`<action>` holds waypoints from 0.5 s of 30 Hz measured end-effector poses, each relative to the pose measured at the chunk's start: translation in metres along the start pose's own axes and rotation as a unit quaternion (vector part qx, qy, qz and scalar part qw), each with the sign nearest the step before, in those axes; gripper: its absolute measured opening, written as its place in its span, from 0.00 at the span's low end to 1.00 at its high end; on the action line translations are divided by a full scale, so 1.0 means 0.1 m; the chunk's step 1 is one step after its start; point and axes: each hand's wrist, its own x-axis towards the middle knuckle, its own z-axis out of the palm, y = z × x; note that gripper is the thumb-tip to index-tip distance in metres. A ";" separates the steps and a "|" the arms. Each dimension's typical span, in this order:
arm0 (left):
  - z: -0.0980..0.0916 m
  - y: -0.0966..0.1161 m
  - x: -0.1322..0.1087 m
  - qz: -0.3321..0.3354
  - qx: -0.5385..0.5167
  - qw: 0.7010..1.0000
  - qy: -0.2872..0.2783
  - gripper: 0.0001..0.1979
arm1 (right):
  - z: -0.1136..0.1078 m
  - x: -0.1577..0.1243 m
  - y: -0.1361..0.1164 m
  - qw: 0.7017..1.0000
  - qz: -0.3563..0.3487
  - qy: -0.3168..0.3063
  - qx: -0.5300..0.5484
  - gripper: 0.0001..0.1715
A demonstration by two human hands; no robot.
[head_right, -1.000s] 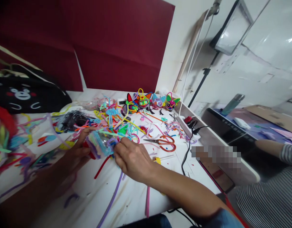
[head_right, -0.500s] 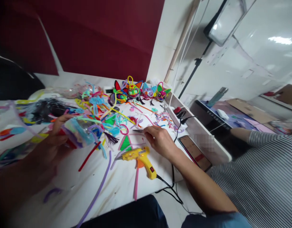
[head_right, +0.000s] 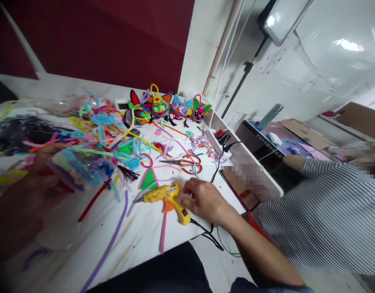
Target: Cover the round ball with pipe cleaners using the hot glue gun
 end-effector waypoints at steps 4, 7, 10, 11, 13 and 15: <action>-0.04 -0.01 -0.02 -0.009 0.045 0.999 -0.002 0.22 | 0.14 -0.06 -0.16 0.995 0.071 -0.060 0.047 0.16; -0.03 -0.01 -0.03 -0.010 0.053 0.999 0.001 0.21 | 0.21 -0.04 -0.16 0.986 0.114 -0.049 0.108 0.14; -0.01 -0.01 -0.03 -0.009 0.050 0.999 0.011 0.22 | 0.21 -0.03 -0.08 0.980 0.127 -0.048 0.149 0.12; 0.00 0.00 -0.03 -0.011 0.050 0.999 0.015 0.22 | 0.20 -0.03 -0.06 0.976 0.128 -0.049 0.168 0.11; 0.03 0.01 -0.04 -0.013 0.046 0.999 0.021 0.23 | 0.16 -0.04 -0.01 0.961 0.130 -0.043 0.241 0.12; 0.06 0.03 -0.05 -0.019 0.043 0.998 0.029 0.24 | 0.09 -0.05 0.02 0.932 0.131 -0.017 0.339 0.15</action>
